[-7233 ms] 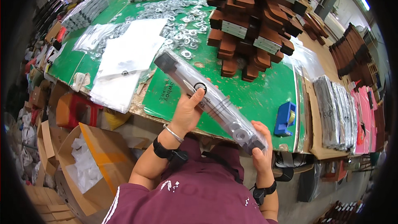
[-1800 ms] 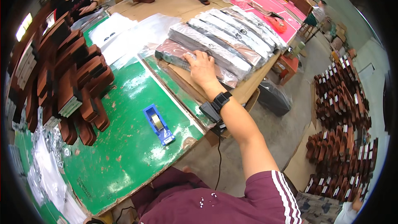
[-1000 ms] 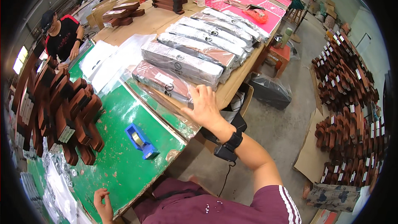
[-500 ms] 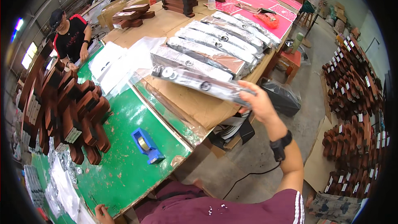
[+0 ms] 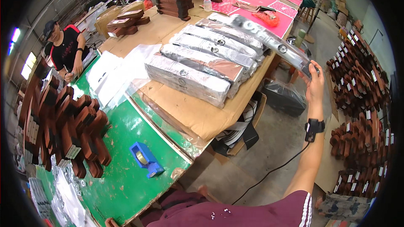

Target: The recorder is packaging wood furniture components into plastic bags and sealing them.

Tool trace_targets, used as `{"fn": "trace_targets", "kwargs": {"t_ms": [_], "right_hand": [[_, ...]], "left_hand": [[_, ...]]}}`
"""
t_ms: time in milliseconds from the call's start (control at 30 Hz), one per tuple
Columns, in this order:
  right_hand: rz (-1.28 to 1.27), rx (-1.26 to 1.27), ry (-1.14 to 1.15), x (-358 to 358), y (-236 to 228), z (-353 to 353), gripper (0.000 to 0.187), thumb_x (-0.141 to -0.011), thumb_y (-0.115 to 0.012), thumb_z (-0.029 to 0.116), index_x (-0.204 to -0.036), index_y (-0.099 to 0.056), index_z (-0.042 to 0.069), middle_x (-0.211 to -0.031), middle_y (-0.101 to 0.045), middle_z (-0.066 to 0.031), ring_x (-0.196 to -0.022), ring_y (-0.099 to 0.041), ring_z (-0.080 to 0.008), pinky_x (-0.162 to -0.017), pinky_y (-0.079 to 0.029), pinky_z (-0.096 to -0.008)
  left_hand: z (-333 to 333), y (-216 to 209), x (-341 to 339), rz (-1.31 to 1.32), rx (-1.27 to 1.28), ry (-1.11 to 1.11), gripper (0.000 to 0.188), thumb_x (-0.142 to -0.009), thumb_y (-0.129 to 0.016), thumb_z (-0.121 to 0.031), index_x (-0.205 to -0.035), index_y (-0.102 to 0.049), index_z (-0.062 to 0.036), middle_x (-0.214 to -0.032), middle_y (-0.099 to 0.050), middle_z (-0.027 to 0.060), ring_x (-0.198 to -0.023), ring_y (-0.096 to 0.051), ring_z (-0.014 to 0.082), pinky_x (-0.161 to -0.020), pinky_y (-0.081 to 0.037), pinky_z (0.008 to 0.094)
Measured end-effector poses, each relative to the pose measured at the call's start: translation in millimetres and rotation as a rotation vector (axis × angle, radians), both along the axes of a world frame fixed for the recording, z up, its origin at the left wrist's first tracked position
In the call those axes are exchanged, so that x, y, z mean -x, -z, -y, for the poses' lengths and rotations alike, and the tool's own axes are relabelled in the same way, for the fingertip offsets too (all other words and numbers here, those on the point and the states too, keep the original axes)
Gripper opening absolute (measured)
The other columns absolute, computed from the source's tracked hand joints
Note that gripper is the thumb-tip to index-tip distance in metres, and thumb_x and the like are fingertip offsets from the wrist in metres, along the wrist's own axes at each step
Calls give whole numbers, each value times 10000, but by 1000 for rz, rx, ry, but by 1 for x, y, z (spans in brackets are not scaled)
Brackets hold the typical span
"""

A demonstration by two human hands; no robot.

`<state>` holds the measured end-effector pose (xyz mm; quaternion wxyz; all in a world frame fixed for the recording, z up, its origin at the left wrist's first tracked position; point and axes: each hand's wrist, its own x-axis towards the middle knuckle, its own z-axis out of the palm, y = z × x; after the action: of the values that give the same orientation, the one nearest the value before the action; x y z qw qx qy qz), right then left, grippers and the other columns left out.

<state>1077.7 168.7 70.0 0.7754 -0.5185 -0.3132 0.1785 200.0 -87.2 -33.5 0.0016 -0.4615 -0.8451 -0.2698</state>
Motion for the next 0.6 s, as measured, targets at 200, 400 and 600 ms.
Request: {"fn": "trace_targets", "kwargs": {"t_ms": [200, 400, 600], "right_hand": [[-105, -72, 172, -52, 50, -53, 393, -921, -689, 164, -1250, -523, 29, -1176, -565, -92, -1036, -594, -175, -853, -568, -354], [239, 72, 83, -98, 99, -95, 463, -839, -730, 43, -1270, -560, 48, -1204, -566, -56, -1112, -521, -173, -1002, -392, -297], [49, -82, 249, -133, 146, -138, 568, -830, -748, 38, -1344, -508, 2, -1308, -533, -93, -1207, -498, -221, -1041, -376, -335]], "left_hand": [[8, 12, 6, -43, 34, -134, 222, -911, -627, -133, -1048, -662, 39, -1023, -677, 200, -933, -634, 329, -862, -500, 384], [7, 21, 20, 0, 104, -170, 275, -895, -659, -183, -1089, -660, 12, -1077, -670, 203, -996, -624, 340, -911, -482, 407], [8, 48, 37, -44, -13, -55, 57, -865, -570, 30, -911, -589, 2, -883, -523, 71, -791, -524, 170, -711, -443, 282]]}}
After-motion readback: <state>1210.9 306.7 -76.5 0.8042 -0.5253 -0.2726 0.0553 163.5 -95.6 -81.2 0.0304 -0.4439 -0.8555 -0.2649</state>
